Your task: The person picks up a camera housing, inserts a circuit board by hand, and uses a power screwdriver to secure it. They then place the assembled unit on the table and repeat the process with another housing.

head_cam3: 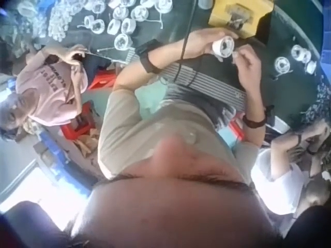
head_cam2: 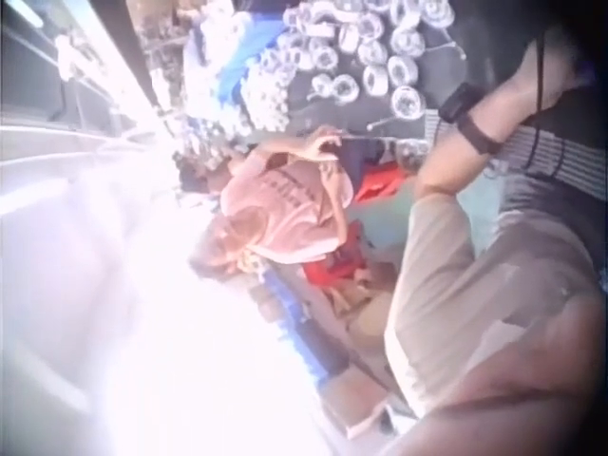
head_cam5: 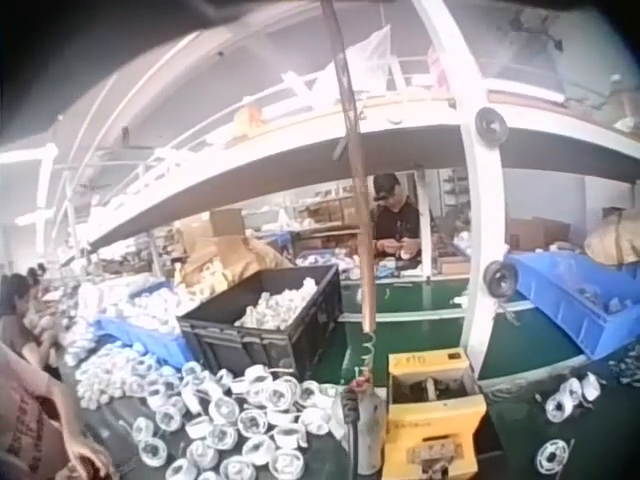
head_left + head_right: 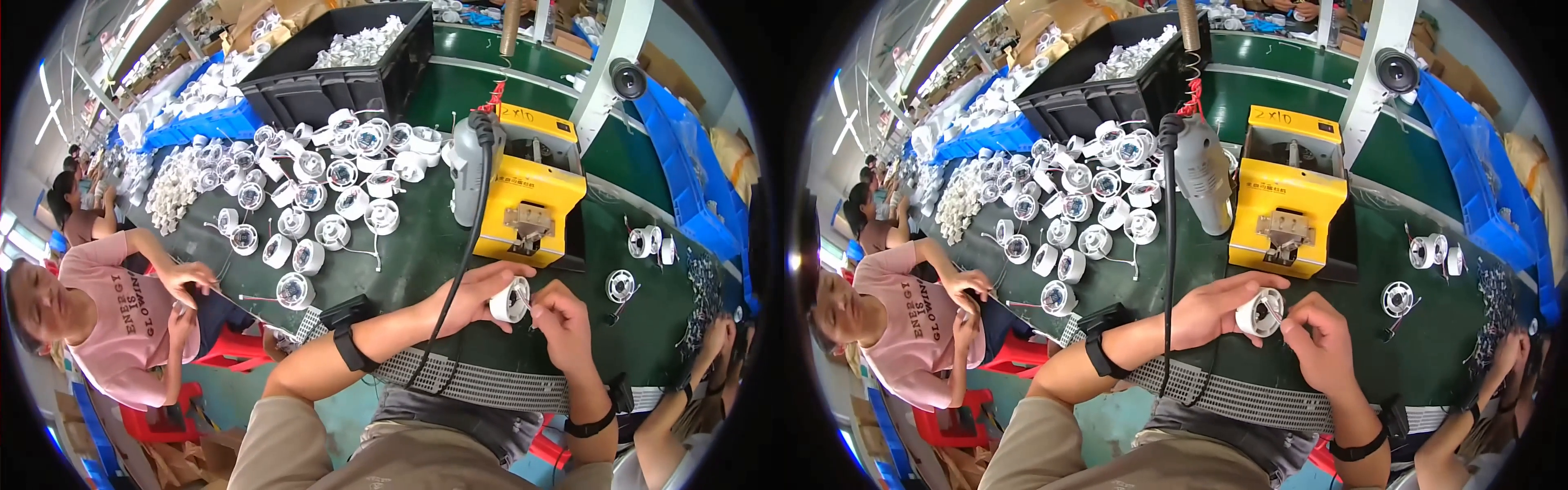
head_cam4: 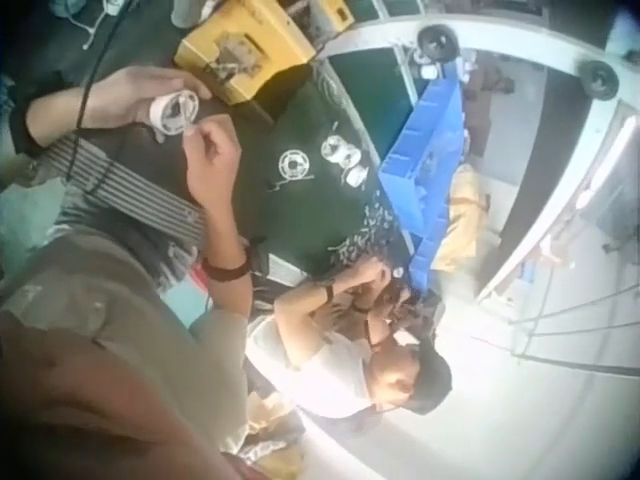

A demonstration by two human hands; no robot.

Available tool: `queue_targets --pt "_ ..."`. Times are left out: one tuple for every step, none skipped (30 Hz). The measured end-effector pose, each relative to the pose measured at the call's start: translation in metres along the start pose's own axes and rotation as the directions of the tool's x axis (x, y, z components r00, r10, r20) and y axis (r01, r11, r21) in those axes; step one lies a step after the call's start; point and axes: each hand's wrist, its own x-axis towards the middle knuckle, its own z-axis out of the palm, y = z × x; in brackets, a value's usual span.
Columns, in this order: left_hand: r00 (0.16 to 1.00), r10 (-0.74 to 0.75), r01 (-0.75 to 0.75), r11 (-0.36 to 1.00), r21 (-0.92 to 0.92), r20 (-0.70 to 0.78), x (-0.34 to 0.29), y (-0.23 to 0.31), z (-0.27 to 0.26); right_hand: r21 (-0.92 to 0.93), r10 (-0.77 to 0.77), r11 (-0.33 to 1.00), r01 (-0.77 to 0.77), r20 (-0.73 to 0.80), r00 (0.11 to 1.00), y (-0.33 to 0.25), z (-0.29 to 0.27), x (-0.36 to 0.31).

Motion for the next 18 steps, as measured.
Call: queue_targets --pt "1.0 -0.008 0.008 1.0 -0.006 0.0 0.0001 -0.0002 0.0002 -0.021 0.029 0.999 -0.029 0.001 1.0 -0.0002 0.0012 0.0001" --pt "1.0 -0.017 0.017 1.0 -0.013 0.0 0.0007 -0.0005 0.0003 -0.043 0.059 0.997 -0.059 0.0 0.998 -0.0003 0.0018 0.0" --pt "1.0 -0.025 0.025 1.0 -0.009 0.01 0.0022 -0.0002 -0.0003 -0.048 0.061 0.997 -0.061 -0.011 0.998 -0.0002 0.0021 -0.0009" --pt "0.999 -0.031 0.031 0.999 -0.01 0.023 0.0034 0.0 -0.0001 -0.074 0.039 0.996 -0.043 -0.043 0.998 0.0006 0.002 -0.0017" --pt "0.999 -0.022 0.022 1.0 0.008 0.023 0.0045 0.0002 0.0007 -0.102 0.018 0.994 -0.026 -0.076 0.997 0.0014 0.0016 -0.0026" --pt "0.999 -0.02 0.019 1.0 0.023 0.035 0.0059 -0.0002 0.0029 -0.116 0.025 0.993 -0.037 -0.102 0.994 -0.0002 0.0022 -0.0029" --pt "1.0 -0.018 0.017 1.0 0.02 0.015 0.0052 -0.0002 0.0043 -0.164 -0.036 0.986 0.024 -0.074 0.997 -0.0025 0.0021 -0.0014" --pt "1.0 -0.016 0.016 1.0 0.017 -0.001 0.0005 0.0018 0.0028 -0.213 -0.095 0.974 0.084 -0.043 0.995 -0.004 0.0036 -0.0006" --pt "1.0 -0.011 0.01 1.0 0.011 0.018 -0.0009 0.0018 -0.0007 -0.201 -0.143 0.971 0.129 -0.056 0.988 -0.0004 0.0058 -0.0003" --pt "1.0 -0.028 0.028 0.999 0.021 0.0 -0.0018 0.0043 0.0008 -0.19 -0.194 0.966 0.177 -0.073 0.978 0.0021 0.0083 0.0011" --pt "0.999 -0.044 0.044 0.999 0.029 -0.016 -0.0025 0.0059 0.0013 -0.218 -0.187 0.962 0.164 -0.088 0.978 0.0003 0.0077 0.0013" --pt "0.998 -0.05 0.05 0.998 0.027 -0.031 -0.0021 0.0065 0.002 -0.244 -0.182 0.958 0.152 -0.103 0.978 -0.0005 0.0075 0.0005" --pt "0.998 -0.053 0.053 0.999 0.013 -0.032 -0.0029 0.0064 0.0024 -0.239 -0.177 0.96 0.145 -0.117 0.977 0.0009 0.0082 -0.0001" --pt "0.998 -0.055 0.055 0.998 0.0 -0.037 -0.0009 0.0064 0.0032 -0.243 -0.179 0.959 0.147 -0.114 0.977 0.0014 0.0075 -0.0013" --pt "0.998 -0.063 0.063 0.998 -0.002 -0.021 -0.0015 0.0072 0.0042 -0.243 -0.17 0.96 0.142 -0.097 0.981 0.0009 0.0082 -0.0024" --pt "0.998 -0.053 0.054 0.999 0.009 -0.022 -0.0015 0.0079 0.0052 -0.24 -0.162 0.961 0.138 -0.08 0.984 0.0002 0.0081 -0.0036" --pt "0.999 -0.044 0.044 0.999 0.02 -0.025 -0.0001 0.0076 0.0064 -0.246 -0.159 0.96 0.133 -0.09 0.983 -0.001 0.0078 -0.0053" --pt "0.999 -0.044 0.045 0.999 0.021 -0.023 0.0001 0.0073 0.0068 -0.246 -0.136 0.963 0.109 -0.096 0.986 -0.0026 0.009 -0.0054"
